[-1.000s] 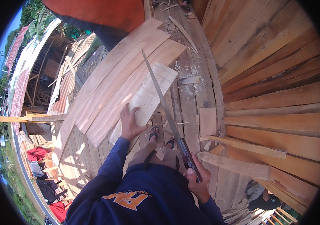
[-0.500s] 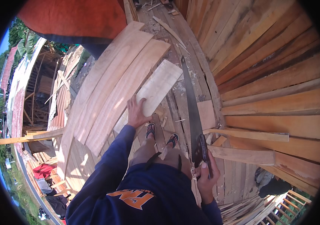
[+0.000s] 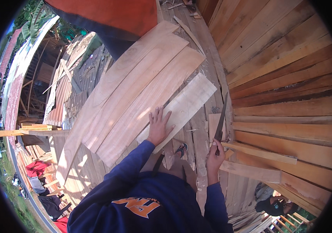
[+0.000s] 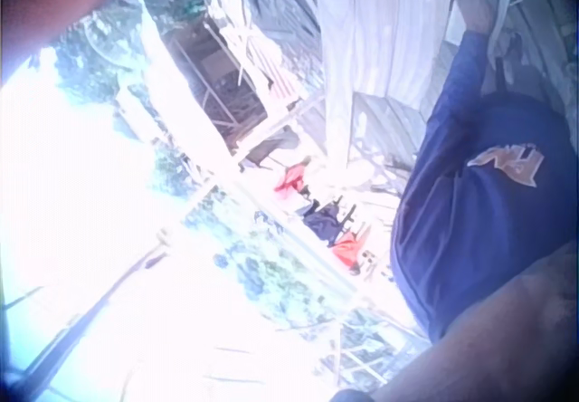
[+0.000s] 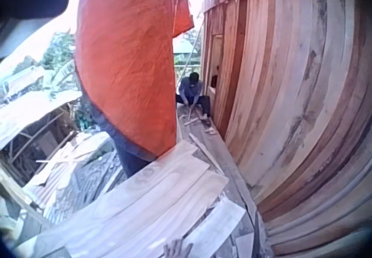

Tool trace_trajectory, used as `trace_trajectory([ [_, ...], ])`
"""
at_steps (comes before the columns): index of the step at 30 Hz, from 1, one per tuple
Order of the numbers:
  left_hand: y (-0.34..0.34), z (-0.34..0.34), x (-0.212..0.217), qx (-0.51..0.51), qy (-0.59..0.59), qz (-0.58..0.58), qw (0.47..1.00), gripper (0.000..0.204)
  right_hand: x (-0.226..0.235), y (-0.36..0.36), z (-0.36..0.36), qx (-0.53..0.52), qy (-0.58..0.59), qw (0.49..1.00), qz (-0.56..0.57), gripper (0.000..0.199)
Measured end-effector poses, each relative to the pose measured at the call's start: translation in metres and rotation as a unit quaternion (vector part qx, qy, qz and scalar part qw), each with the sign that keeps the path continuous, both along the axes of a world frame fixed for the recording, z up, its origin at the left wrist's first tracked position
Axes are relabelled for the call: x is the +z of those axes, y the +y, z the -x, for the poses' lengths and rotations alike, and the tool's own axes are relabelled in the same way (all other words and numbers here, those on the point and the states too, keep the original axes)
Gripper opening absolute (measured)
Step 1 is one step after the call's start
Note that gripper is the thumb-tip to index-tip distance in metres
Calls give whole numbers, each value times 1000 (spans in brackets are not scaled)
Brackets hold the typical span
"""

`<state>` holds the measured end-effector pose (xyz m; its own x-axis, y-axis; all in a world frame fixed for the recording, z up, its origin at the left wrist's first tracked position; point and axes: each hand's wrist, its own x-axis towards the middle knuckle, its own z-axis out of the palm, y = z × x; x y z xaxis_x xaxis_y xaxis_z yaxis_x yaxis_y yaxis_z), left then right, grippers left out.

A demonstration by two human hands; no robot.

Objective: The person holds a small piece of wood against a larger wooden surface and saws it using a handsaw.

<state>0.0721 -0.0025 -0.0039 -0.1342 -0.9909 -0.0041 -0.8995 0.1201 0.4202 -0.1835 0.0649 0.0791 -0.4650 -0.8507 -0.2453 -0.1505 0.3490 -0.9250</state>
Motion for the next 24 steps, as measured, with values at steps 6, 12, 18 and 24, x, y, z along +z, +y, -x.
trace_trajectory([
  [6, -51, -147, 2, 223, -44, 83, 970, 74, -71, -109, -41, 0, -56, 991, -119, 43],
  [12, -135, -350, 2, 334, -66, -96, 935, 89, -102, -122, -79, -20, -198, 968, -156, 38],
  [18, -144, -351, 1, 331, -46, -109, 936, 93, -99, -127, -98, -25, -218, 972, -80, 32],
  [24, -148, -352, 10, 333, -17, -117, 935, 89, -85, -134, -109, -19, -148, 981, -127, 31],
])
